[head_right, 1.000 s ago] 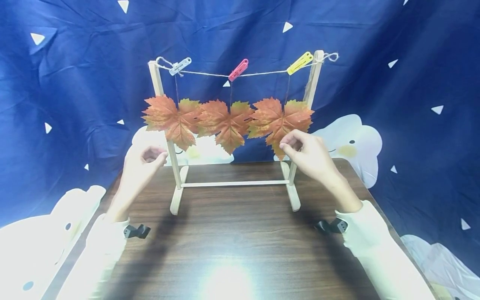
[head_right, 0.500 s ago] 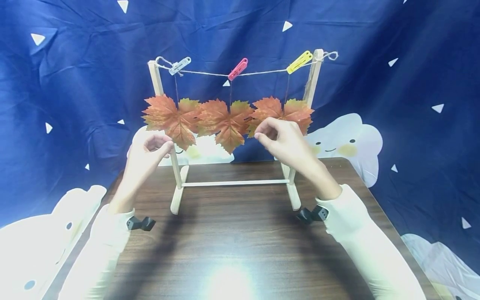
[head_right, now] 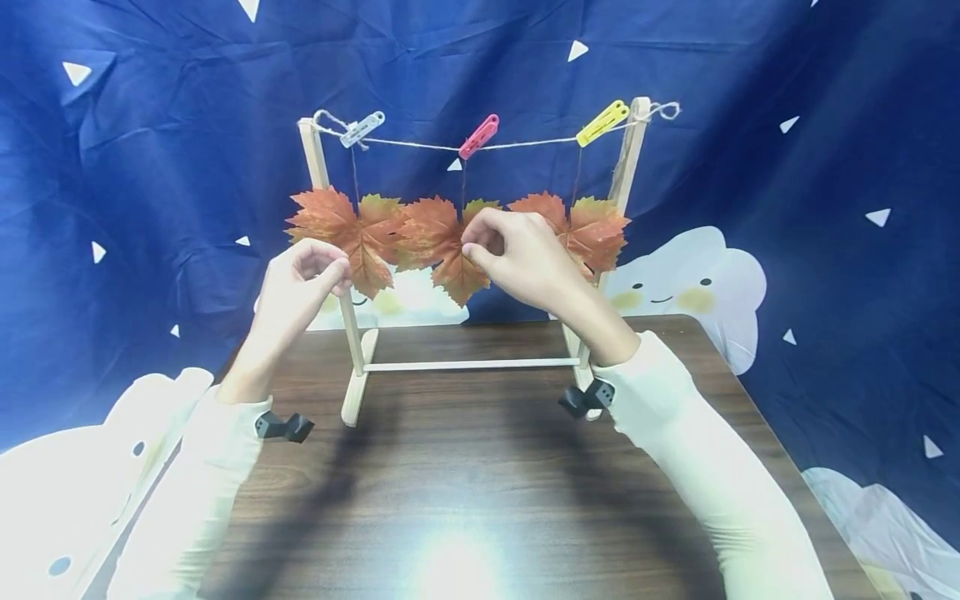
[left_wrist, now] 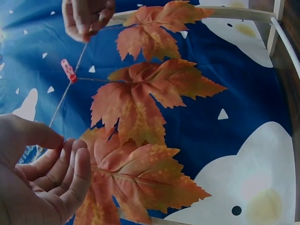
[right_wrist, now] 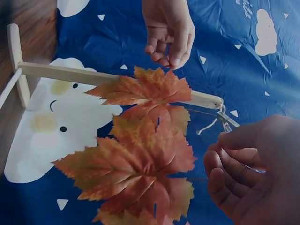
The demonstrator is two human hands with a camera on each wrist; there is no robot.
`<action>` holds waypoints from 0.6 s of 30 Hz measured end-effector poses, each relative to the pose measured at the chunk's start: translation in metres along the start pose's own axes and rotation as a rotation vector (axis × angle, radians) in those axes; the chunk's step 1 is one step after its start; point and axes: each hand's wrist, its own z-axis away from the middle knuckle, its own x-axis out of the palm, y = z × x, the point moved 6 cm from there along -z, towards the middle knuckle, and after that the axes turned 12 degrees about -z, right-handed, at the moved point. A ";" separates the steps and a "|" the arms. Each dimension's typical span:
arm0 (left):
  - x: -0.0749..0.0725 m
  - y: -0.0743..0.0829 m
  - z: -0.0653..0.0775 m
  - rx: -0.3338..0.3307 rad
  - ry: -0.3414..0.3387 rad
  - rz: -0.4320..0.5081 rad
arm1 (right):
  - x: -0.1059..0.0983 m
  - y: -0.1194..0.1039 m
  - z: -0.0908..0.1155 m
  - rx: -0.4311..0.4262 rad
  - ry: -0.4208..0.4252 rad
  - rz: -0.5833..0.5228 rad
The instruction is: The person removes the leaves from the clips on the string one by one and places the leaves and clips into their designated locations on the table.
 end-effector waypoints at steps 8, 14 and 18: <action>0.001 0.008 -0.011 0.017 0.008 0.013 | 0.007 -0.021 -0.023 -0.002 0.001 -0.061; 0.002 0.018 -0.021 0.023 0.028 0.032 | 0.013 -0.032 -0.046 -0.001 -0.002 -0.083; -0.001 0.023 -0.028 0.030 0.046 0.051 | 0.017 -0.038 -0.061 -0.001 -0.006 -0.083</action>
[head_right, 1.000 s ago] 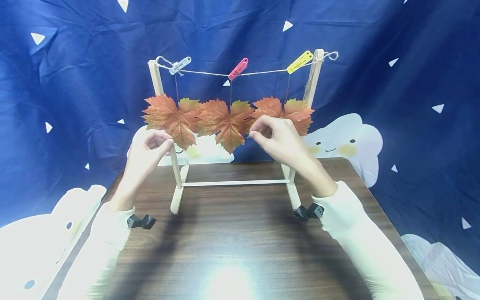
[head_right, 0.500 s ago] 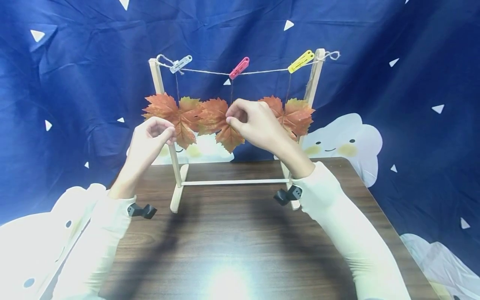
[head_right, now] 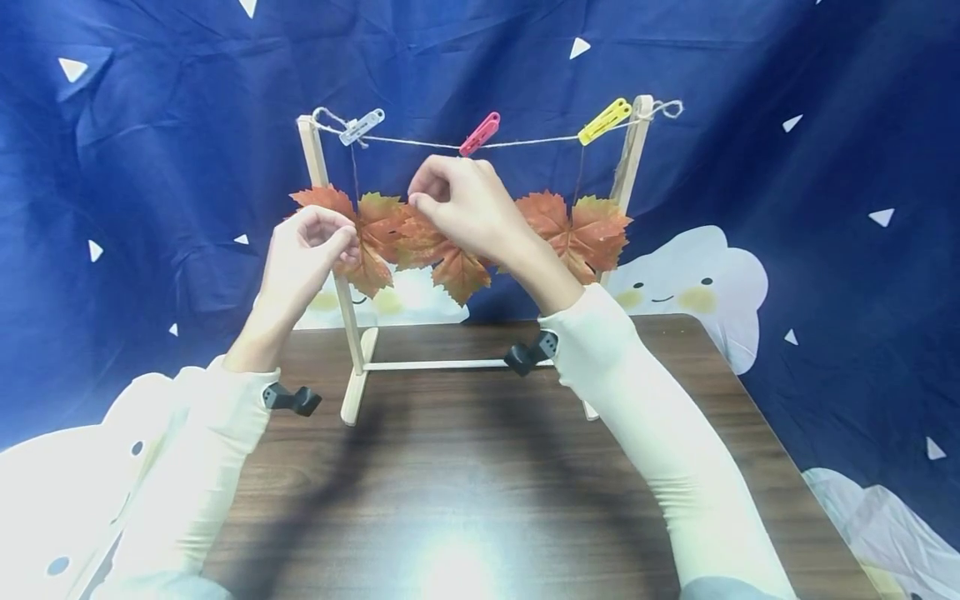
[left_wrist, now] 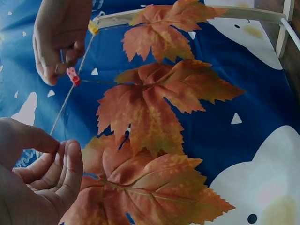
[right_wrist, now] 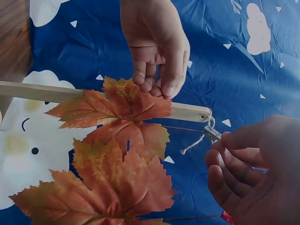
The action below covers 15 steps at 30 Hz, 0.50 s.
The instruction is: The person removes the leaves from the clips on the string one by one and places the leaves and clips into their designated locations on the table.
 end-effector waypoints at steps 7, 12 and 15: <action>-0.005 0.010 -0.013 -0.001 0.033 0.006 | 0.003 -0.008 -0.021 0.005 0.002 0.024; -0.006 0.017 -0.023 -0.001 0.057 0.002 | 0.005 -0.016 -0.033 0.013 -0.001 0.025; -0.007 0.022 -0.030 0.002 0.084 -0.019 | 0.004 -0.022 -0.041 0.016 0.008 0.026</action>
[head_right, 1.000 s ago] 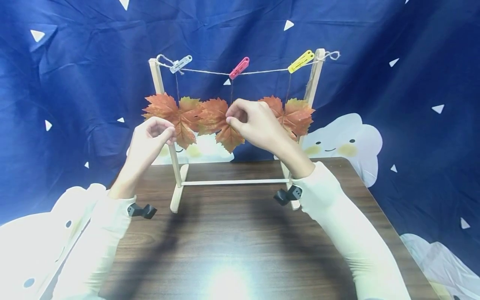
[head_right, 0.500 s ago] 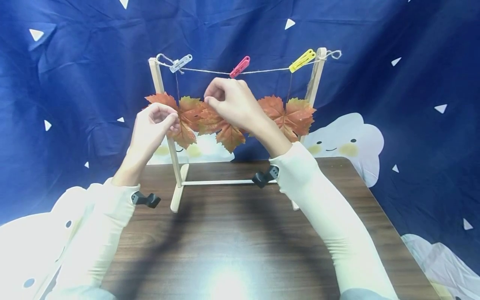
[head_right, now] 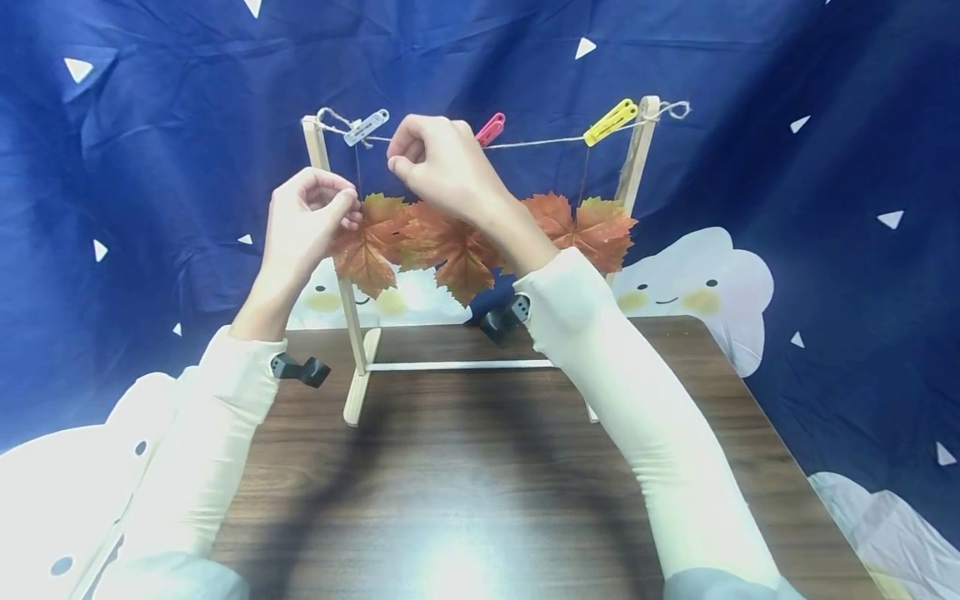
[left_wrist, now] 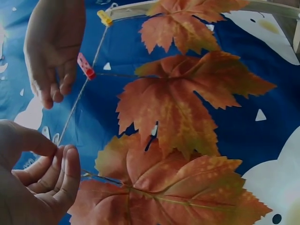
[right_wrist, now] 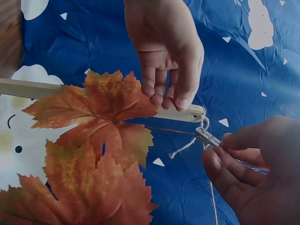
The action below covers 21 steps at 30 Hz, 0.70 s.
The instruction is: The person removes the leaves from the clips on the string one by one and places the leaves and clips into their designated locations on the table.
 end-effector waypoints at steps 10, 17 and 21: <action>-0.003 0.010 -0.016 -0.005 0.076 -0.050 | -0.006 -0.011 -0.022 0.021 0.117 0.045; -0.009 0.020 -0.021 -0.015 0.133 -0.191 | -0.005 -0.009 -0.040 0.074 0.114 0.096; -0.010 0.025 -0.023 -0.019 0.148 -0.264 | -0.004 -0.003 -0.048 0.129 0.104 0.074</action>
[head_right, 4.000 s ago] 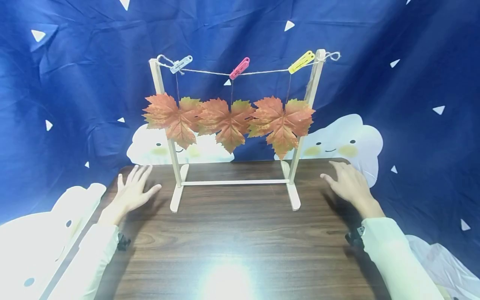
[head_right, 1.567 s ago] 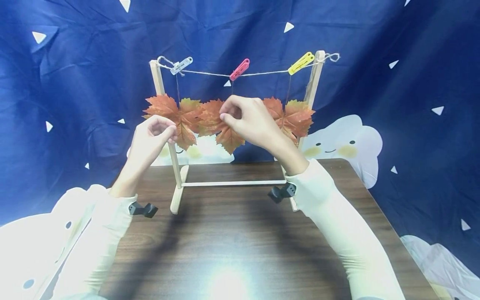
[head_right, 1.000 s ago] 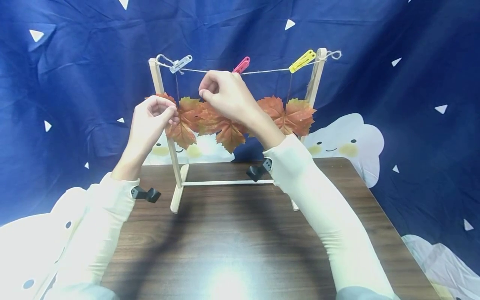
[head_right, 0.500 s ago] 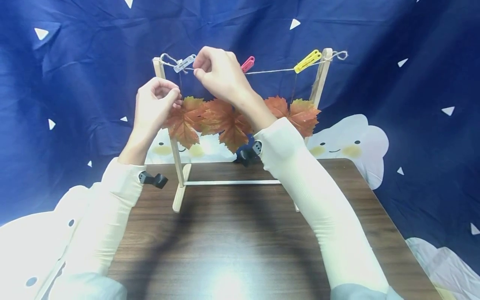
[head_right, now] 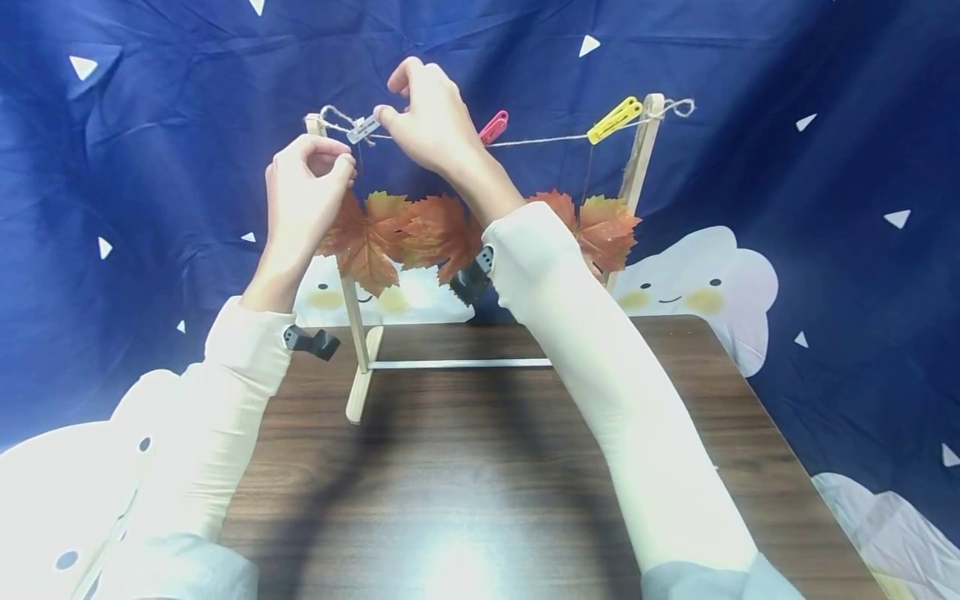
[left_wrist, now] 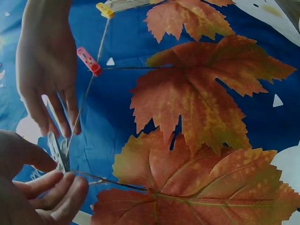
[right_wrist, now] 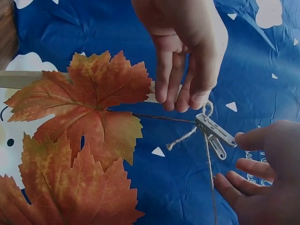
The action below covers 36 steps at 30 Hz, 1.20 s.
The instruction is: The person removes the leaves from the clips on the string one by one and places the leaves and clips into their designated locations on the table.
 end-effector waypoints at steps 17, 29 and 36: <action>0.013 0.005 -0.013 -0.038 -0.079 -0.091 | 0.010 0.004 -0.003 0.045 -0.024 -0.114; 0.016 0.002 -0.017 -0.066 -0.079 -0.110 | 0.011 0.007 -0.002 0.051 -0.027 -0.211; 0.016 0.002 -0.017 -0.056 -0.086 -0.074 | 0.014 0.008 -0.002 0.066 -0.047 -0.206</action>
